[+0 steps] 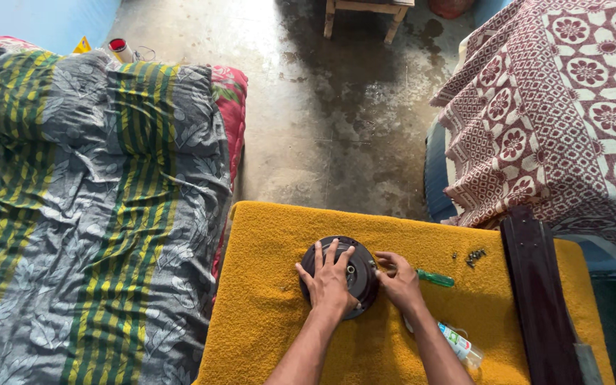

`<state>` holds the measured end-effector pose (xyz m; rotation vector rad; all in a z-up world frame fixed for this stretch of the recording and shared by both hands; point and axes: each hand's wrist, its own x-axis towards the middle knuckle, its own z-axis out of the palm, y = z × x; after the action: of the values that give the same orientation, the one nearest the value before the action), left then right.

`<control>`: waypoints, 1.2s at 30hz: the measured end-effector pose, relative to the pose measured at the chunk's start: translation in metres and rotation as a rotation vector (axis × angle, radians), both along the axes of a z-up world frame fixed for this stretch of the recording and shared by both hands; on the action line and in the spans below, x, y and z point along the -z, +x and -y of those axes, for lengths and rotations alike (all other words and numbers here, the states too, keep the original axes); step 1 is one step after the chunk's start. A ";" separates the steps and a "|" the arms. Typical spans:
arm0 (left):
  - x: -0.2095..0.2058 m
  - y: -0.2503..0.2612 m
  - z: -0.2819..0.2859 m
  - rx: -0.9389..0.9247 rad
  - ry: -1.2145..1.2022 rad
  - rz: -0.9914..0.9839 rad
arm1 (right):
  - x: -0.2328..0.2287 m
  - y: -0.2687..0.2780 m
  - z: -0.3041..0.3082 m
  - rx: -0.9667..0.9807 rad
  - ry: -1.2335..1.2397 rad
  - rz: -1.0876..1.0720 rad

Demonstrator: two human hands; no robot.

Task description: The person wipes a fan blade with a cloth, then uses a screwdriver to remove screws from the fan motor housing. They separate the housing into two halves, exposing the internal components, and continue to remove a ring from one half.

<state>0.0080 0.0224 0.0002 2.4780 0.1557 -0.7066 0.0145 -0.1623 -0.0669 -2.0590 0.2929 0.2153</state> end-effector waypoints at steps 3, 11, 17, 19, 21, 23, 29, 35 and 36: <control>0.002 0.000 -0.001 -0.006 -0.005 0.000 | -0.008 0.005 -0.009 0.164 -0.170 -0.269; 0.008 0.001 0.001 -0.007 -0.002 -0.005 | 0.003 0.002 0.001 -0.145 -0.161 0.076; 0.007 -0.002 0.000 -0.007 -0.004 0.009 | 0.006 -0.003 0.000 -0.024 -0.113 -0.079; 0.005 -0.003 -0.001 -0.006 -0.012 0.040 | 0.002 -0.001 -0.005 -0.018 -0.164 -0.035; 0.005 -0.002 -0.001 -0.007 -0.013 0.036 | -0.003 -0.001 -0.010 -0.049 -0.239 0.029; 0.004 -0.002 -0.002 -0.006 -0.010 0.028 | -0.008 -0.002 -0.012 -0.063 -0.274 0.039; 0.005 -0.001 -0.001 0.012 0.014 0.014 | -0.008 0.008 0.009 0.237 0.011 0.010; 0.005 0.001 -0.002 0.039 0.047 -0.024 | 0.009 0.002 0.085 0.350 -0.125 0.054; 0.005 0.002 -0.001 0.036 0.058 -0.038 | 0.013 -0.002 0.099 0.375 -0.261 0.020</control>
<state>0.0102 0.0235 -0.0047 2.5293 0.1488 -0.7748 0.0130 -0.2613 -0.0801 -2.2125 0.7169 -0.0768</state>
